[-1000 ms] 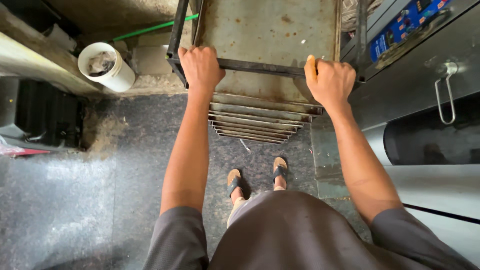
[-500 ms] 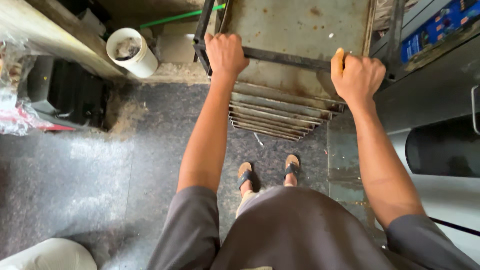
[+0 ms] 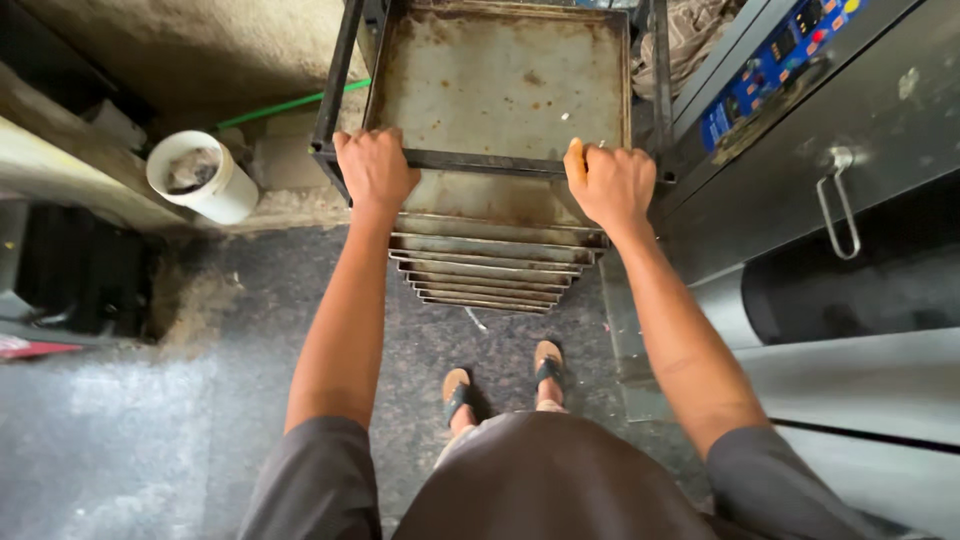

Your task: The person folds small rectangular dough pieces by hand on a stone surface and then moves a large empty metal rack to another location in the bakery.

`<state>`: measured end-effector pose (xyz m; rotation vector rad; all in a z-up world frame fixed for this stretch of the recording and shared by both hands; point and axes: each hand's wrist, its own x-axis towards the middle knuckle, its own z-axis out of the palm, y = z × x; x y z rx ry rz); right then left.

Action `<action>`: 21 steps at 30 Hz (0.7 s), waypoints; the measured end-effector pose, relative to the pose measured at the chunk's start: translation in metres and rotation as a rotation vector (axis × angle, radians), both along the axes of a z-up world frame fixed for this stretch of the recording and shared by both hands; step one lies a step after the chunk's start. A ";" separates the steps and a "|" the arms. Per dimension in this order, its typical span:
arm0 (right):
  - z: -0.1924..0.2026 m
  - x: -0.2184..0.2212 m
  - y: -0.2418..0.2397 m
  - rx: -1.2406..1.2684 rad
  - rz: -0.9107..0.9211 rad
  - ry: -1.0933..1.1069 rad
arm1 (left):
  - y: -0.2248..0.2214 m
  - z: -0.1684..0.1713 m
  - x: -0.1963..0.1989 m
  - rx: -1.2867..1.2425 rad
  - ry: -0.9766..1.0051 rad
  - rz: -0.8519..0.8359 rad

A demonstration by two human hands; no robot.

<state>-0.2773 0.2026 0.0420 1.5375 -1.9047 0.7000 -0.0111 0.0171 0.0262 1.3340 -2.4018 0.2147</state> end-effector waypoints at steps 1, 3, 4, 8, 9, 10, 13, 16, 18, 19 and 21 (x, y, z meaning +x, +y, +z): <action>0.000 0.000 0.002 -0.012 0.017 0.011 | 0.005 -0.004 0.001 0.001 0.017 0.000; -0.002 -0.002 0.006 -0.004 0.031 0.018 | 0.000 -0.008 0.005 -0.029 0.022 -0.038; -0.002 -0.002 0.007 0.018 0.041 -0.016 | 0.000 -0.011 0.006 -0.065 0.040 -0.065; 0.003 0.001 0.007 -0.016 0.108 -0.028 | 0.001 -0.013 0.008 -0.082 0.077 -0.060; 0.003 0.002 0.007 -0.008 0.114 -0.030 | 0.002 -0.013 0.007 -0.102 0.147 -0.089; 0.002 0.003 0.008 0.007 0.092 -0.021 | 0.003 -0.013 0.008 -0.122 0.217 -0.118; 0.001 -0.002 0.002 0.022 0.062 -0.001 | 0.003 -0.015 0.008 -0.137 0.279 -0.157; -0.004 -0.005 0.000 0.009 0.048 0.024 | 0.002 -0.019 0.009 -0.179 0.285 -0.173; -0.006 -0.004 0.000 -0.010 0.035 0.036 | 0.003 -0.021 0.008 -0.204 0.286 -0.167; -0.007 -0.004 -0.001 -0.005 0.015 0.035 | 0.001 -0.021 0.008 -0.235 0.289 -0.162; -0.009 -0.005 -0.001 0.006 -0.024 0.027 | -0.002 -0.021 0.007 -0.250 0.319 -0.187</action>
